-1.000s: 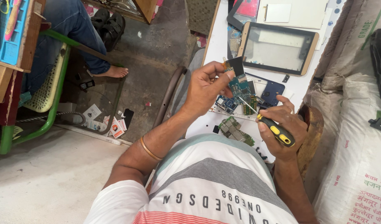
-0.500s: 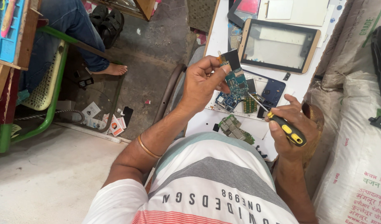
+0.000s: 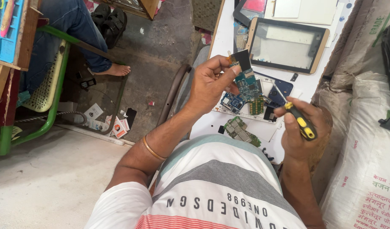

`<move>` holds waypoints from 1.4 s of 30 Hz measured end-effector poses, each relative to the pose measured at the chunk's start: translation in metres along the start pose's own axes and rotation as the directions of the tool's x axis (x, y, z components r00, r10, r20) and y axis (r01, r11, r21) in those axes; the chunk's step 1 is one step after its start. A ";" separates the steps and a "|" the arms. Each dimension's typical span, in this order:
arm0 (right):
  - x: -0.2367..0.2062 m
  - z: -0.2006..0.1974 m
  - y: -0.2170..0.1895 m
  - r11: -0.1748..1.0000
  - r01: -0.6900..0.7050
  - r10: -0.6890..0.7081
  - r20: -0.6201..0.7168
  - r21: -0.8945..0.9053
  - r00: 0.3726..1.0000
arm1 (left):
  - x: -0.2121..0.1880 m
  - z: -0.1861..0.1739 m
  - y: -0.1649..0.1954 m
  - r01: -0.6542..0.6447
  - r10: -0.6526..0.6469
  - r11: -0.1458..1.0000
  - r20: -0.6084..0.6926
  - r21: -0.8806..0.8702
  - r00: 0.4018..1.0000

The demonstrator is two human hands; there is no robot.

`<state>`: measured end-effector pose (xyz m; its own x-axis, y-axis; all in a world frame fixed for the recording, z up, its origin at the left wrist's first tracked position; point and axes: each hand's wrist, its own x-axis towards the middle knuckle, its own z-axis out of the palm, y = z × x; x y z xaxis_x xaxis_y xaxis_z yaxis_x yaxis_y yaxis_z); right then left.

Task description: The person sits at a repair bench and uses a screwdriver to work on a disassembled smartphone motherboard, prying and adjusting components on the board. They hold the board in one hand while manipulating it with the screwdriver, with a tablet frame and other phone parts laid out on the bench.

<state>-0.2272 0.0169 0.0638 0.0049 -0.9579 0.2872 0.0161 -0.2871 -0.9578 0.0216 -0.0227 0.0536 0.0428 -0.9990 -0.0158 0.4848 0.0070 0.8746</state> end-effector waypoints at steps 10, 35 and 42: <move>0.005 0.003 0.019 0.949 -0.050 0.087 -0.107 0.311 0.990 | 0.047 0.045 -0.028 -0.078 0.053 0.995 0.337 0.060 0.940; 0.003 -0.004 0.016 0.930 -0.075 0.153 -0.193 0.360 0.969 | 0.020 0.032 -0.038 0.178 -0.131 0.979 0.351 -0.104 0.927; 0.002 0.016 0.017 0.938 -0.131 0.179 -0.126 0.320 0.976 | -0.020 0.006 -0.031 0.248 -0.221 0.961 0.194 -0.126 0.956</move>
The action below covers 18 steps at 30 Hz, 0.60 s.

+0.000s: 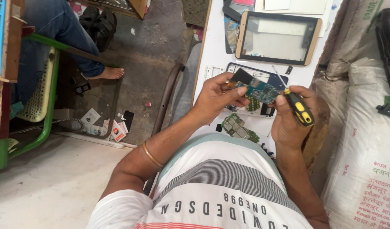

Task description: The person sits at a repair bench and uses a screwdriver to work on a disassembled smartphone motherboard, prying and adjusting components on the board. They hold the board in one hand while manipulating it with the screwdriver, with a tablet frame and other phone parts laid out on the bench.

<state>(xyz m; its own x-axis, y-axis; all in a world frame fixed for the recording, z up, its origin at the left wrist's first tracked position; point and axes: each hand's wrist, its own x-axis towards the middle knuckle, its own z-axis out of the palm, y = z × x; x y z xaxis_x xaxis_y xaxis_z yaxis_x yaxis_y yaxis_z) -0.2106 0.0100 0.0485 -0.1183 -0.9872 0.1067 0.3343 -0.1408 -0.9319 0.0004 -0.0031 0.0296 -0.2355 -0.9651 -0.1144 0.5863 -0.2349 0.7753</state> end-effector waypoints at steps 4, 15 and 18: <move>-0.001 0.004 0.000 1.000 -0.018 0.018 0.037 0.005 0.999 | -0.006 -0.002 -0.005 -0.036 0.035 0.998 -0.015 -0.054 0.999; -0.002 0.003 0.003 0.998 -0.053 0.051 0.043 0.035 0.998 | -0.009 0.008 -0.001 -0.102 0.102 0.995 0.033 -0.003 0.994; -0.003 0.002 0.003 0.997 -0.066 0.065 0.029 0.041 0.997 | -0.011 0.010 0.006 -0.074 0.073 0.996 0.040 0.039 0.997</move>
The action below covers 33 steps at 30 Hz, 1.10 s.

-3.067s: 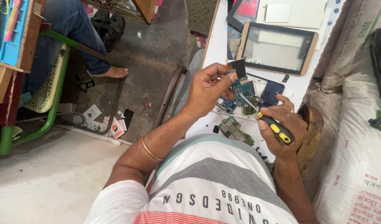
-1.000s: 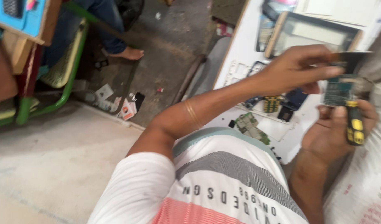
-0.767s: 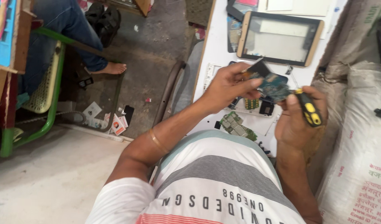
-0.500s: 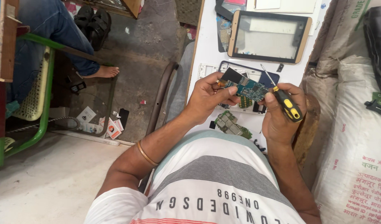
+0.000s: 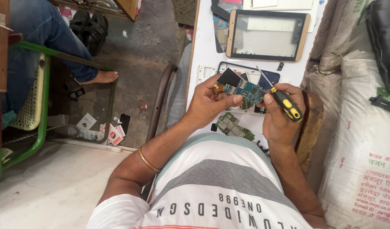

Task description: The person sits at a repair bench and uses a screwdriver to work on a disassembled smartphone motherboard, prying and adjusting components on the board. They hold the board in one hand while manipulating it with the screwdriver, with a tablet frame and other phone parts laid out on the bench.

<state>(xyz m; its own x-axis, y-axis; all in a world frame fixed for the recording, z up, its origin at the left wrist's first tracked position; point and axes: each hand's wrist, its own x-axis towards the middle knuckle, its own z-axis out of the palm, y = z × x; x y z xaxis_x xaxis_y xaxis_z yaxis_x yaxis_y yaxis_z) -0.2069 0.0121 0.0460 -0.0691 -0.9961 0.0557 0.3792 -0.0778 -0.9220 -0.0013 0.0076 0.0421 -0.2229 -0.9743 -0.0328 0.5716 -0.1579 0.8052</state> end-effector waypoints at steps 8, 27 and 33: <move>-0.001 -0.004 -0.002 1.000 -0.028 0.028 -0.016 0.012 0.999 | 0.000 0.004 0.012 -0.083 0.073 0.991 0.092 0.102 0.993; -0.007 0.006 -0.009 0.941 0.201 -0.109 0.318 -0.272 0.942 | 0.005 -0.003 0.017 -0.046 0.035 0.988 0.077 0.150 0.996; -0.011 0.006 -0.002 0.971 0.012 0.047 0.236 -0.240 0.971 | 0.009 -0.001 0.009 -0.050 0.050 0.975 0.005 0.215 0.999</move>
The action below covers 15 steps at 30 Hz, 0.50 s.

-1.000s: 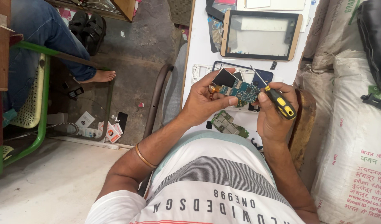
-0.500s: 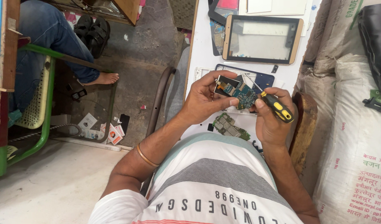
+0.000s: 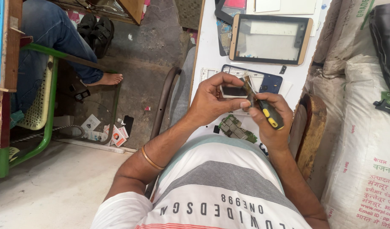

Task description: The person sits at a repair bench and uses a screwdriver to work on a disassembled smartphone motherboard, prying and adjusting components on the board. They hold the board in one hand while manipulating it with the screwdriver, with a tablet frame and other phone parts laid out on the bench.

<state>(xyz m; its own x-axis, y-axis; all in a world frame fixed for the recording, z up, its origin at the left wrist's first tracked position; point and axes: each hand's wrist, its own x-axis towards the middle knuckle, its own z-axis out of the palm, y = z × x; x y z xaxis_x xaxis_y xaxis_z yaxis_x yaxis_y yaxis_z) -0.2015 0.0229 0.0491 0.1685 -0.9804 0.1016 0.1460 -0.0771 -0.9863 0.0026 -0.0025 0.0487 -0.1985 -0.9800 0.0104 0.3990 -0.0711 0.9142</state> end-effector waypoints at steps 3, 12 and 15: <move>0.001 0.001 0.008 0.959 -0.105 0.112 -0.010 0.264 0.994 | 0.002 0.000 -0.003 0.047 -0.045 0.996 0.019 -0.075 0.999; 0.001 -0.001 0.008 0.878 -0.227 0.234 0.037 0.420 0.972 | 0.005 -0.006 -0.008 0.080 -0.082 0.995 -0.043 -0.051 0.996; 0.002 0.000 0.008 0.865 -0.257 0.268 0.037 0.431 0.963 | 0.005 -0.006 -0.008 0.086 -0.089 0.995 -0.051 -0.053 0.995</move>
<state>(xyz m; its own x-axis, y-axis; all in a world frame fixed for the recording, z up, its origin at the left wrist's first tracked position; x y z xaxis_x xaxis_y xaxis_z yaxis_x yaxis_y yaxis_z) -0.2000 0.0205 0.0410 0.2376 -0.9578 -0.1617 0.5033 0.2638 -0.8229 0.0038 -0.0081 0.0394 -0.1871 -0.9780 -0.0918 0.4273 -0.1652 0.8889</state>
